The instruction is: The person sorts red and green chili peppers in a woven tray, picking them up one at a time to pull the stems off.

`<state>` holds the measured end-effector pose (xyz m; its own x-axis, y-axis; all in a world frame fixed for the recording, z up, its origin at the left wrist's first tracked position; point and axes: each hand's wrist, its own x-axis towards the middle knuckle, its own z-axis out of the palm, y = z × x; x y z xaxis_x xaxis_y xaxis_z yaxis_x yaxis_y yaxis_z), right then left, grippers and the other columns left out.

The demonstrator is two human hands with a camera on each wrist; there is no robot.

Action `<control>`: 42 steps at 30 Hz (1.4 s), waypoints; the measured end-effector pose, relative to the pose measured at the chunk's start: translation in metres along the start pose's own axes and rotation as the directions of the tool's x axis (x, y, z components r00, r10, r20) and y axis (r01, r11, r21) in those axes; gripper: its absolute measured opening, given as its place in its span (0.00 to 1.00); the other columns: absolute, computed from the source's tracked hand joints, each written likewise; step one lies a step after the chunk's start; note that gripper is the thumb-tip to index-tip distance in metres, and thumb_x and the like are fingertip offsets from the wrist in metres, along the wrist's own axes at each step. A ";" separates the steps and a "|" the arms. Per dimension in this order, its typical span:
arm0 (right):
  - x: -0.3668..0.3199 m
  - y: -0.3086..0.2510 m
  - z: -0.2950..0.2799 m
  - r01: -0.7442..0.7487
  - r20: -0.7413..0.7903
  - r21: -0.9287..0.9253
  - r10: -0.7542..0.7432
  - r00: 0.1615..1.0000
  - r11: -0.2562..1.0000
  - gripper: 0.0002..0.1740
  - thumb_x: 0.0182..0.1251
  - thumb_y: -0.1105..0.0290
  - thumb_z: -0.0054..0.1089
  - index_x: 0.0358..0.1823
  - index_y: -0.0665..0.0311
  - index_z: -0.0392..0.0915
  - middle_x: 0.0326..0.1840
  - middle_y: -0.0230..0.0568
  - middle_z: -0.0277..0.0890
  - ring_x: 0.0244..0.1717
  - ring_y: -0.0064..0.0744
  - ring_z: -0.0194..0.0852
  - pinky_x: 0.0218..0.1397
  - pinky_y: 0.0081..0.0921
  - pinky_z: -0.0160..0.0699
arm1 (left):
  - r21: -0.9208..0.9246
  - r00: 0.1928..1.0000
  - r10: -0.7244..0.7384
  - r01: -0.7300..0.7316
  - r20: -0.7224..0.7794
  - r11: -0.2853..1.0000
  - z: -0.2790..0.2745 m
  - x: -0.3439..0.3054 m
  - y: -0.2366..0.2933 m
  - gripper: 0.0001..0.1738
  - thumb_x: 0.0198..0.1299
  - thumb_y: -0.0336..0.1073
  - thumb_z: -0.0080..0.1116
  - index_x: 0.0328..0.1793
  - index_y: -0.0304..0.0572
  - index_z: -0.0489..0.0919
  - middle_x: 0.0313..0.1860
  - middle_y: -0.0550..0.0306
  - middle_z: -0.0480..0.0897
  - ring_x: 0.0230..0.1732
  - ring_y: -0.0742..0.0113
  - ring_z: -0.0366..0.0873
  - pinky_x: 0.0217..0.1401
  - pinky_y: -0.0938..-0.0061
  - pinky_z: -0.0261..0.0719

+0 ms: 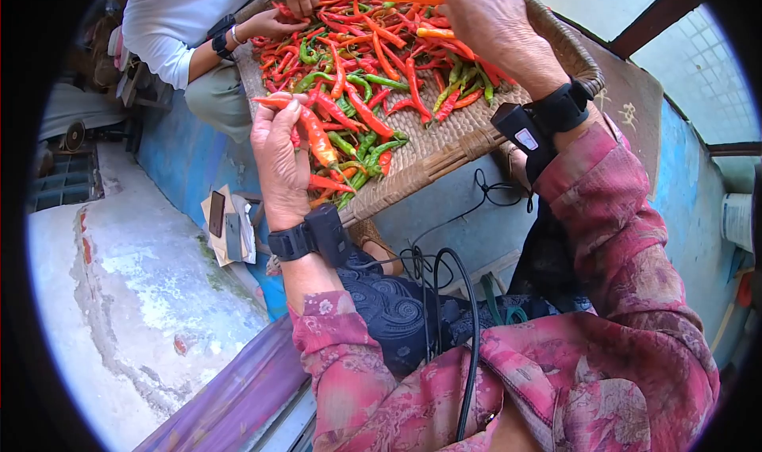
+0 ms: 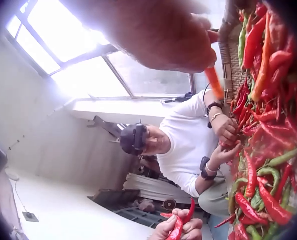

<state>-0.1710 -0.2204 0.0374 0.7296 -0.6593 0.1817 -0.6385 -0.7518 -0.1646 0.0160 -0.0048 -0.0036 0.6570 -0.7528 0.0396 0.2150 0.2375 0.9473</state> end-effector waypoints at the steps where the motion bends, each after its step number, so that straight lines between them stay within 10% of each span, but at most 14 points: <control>1: 0.001 0.008 0.010 0.097 -0.324 -0.106 -0.127 0.937 0.990 0.09 0.60 0.68 0.54 0.32 0.69 0.72 0.25 0.50 0.73 0.32 0.48 0.76 0.36 0.40 0.74 | -0.029 1.000 -0.002 0.002 -0.012 1.000 -0.001 0.000 0.001 0.08 0.59 0.26 0.56 0.44 0.40 0.73 0.40 0.56 0.79 0.36 0.75 0.76 0.41 0.81 0.77; 2: 0.002 0.016 0.022 0.153 -0.595 -0.237 -0.268 0.758 0.959 0.10 0.61 0.68 0.55 0.31 0.69 0.72 0.25 0.50 0.74 0.30 0.48 0.76 0.34 0.39 0.74 | -0.057 1.000 -0.005 0.003 -0.025 0.998 -0.001 0.000 0.001 0.07 0.59 0.27 0.55 0.44 0.40 0.73 0.40 0.55 0.79 0.36 0.74 0.76 0.40 0.80 0.78; 3: 0.002 0.015 0.025 0.153 -0.596 -0.239 -0.269 0.757 0.959 0.10 0.61 0.68 0.55 0.31 0.69 0.72 0.25 0.50 0.74 0.30 0.48 0.76 0.34 0.39 0.74 | -0.049 0.999 -0.016 0.014 -0.033 0.999 -0.001 0.001 0.001 0.07 0.61 0.27 0.53 0.44 0.40 0.72 0.40 0.55 0.78 0.37 0.72 0.76 0.39 0.77 0.77; 8: -0.009 -0.031 0.038 0.211 -0.040 0.611 -0.237 0.971 0.763 0.19 0.61 0.61 0.59 0.47 0.67 0.76 0.36 0.51 0.78 0.37 0.42 0.79 0.40 0.33 0.76 | -0.185 0.987 -0.064 0.091 0.147 0.979 0.013 -0.007 -0.001 0.06 0.62 0.28 0.51 0.45 0.40 0.72 0.40 0.54 0.78 0.37 0.69 0.76 0.42 0.77 0.78; 11: -0.017 -0.055 0.046 0.335 -0.136 0.770 -0.373 0.918 0.543 0.20 0.64 0.58 0.58 0.48 0.69 0.76 0.28 0.45 0.75 0.29 0.34 0.77 0.34 0.31 0.75 | -0.211 0.966 -0.103 0.154 0.236 0.965 0.024 -0.009 -0.007 0.06 0.63 0.28 0.51 0.45 0.40 0.72 0.40 0.54 0.79 0.38 0.69 0.77 0.44 0.77 0.77; 17: -0.017 -0.069 0.036 0.038 0.125 0.933 -0.420 0.899 0.358 0.16 0.68 0.59 0.55 0.37 0.67 0.77 0.23 0.30 0.74 0.25 0.16 0.71 0.28 0.17 0.72 | -0.177 0.972 -0.135 0.170 0.193 0.969 0.029 -0.013 -0.009 0.07 0.68 0.34 0.49 0.47 0.42 0.72 0.40 0.58 0.78 0.35 0.72 0.78 0.38 0.79 0.79; 26: -0.005 -0.052 0.034 0.044 0.073 0.893 -0.240 0.968 0.448 0.17 0.71 0.58 0.49 0.33 0.66 0.75 0.21 0.29 0.74 0.21 0.15 0.70 0.23 0.15 0.70 | -0.242 0.984 -0.096 0.130 0.148 0.962 0.032 -0.013 -0.009 0.09 0.67 0.40 0.51 0.46 0.44 0.73 0.37 0.59 0.79 0.32 0.71 0.77 0.35 0.79 0.78; 31: 0.006 -0.031 0.029 0.166 -0.131 0.855 -0.106 0.986 0.492 0.16 0.64 0.60 0.54 0.30 0.67 0.78 0.22 0.42 0.79 0.25 0.35 0.80 0.29 0.32 0.77 | -0.255 0.979 -0.121 0.160 0.163 0.954 0.023 -0.011 -0.011 0.10 0.66 0.42 0.52 0.45 0.45 0.73 0.35 0.60 0.78 0.31 0.70 0.75 0.34 0.79 0.77; 33: 0.008 -0.023 0.021 0.333 -0.448 0.683 0.014 0.894 0.650 0.10 0.63 0.68 0.55 0.31 0.69 0.71 0.23 0.50 0.73 0.27 0.46 0.76 0.30 0.38 0.72 | -0.187 0.983 -0.118 0.143 0.139 0.972 0.022 -0.009 -0.013 0.11 0.66 0.42 0.52 0.45 0.44 0.73 0.33 0.61 0.76 0.29 0.72 0.74 0.32 0.81 0.75; 42: 0.003 0.017 -0.003 0.112 -0.486 0.384 0.098 0.869 0.916 0.09 0.61 0.71 0.54 0.39 0.64 0.66 0.23 0.53 0.74 0.29 0.56 0.75 0.33 0.45 0.73 | -0.139 0.986 -0.140 0.152 0.091 0.979 0.019 -0.008 -0.016 0.18 0.70 0.48 0.44 0.47 0.38 0.71 0.26 0.62 0.70 0.24 0.79 0.65 0.25 0.85 0.66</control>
<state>-0.1801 -0.2350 0.0378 0.4521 -0.6481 0.6129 -0.4093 -0.7612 -0.5030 -0.0062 -0.0141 -0.0132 0.5522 -0.8312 -0.0645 0.4105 0.2037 0.8888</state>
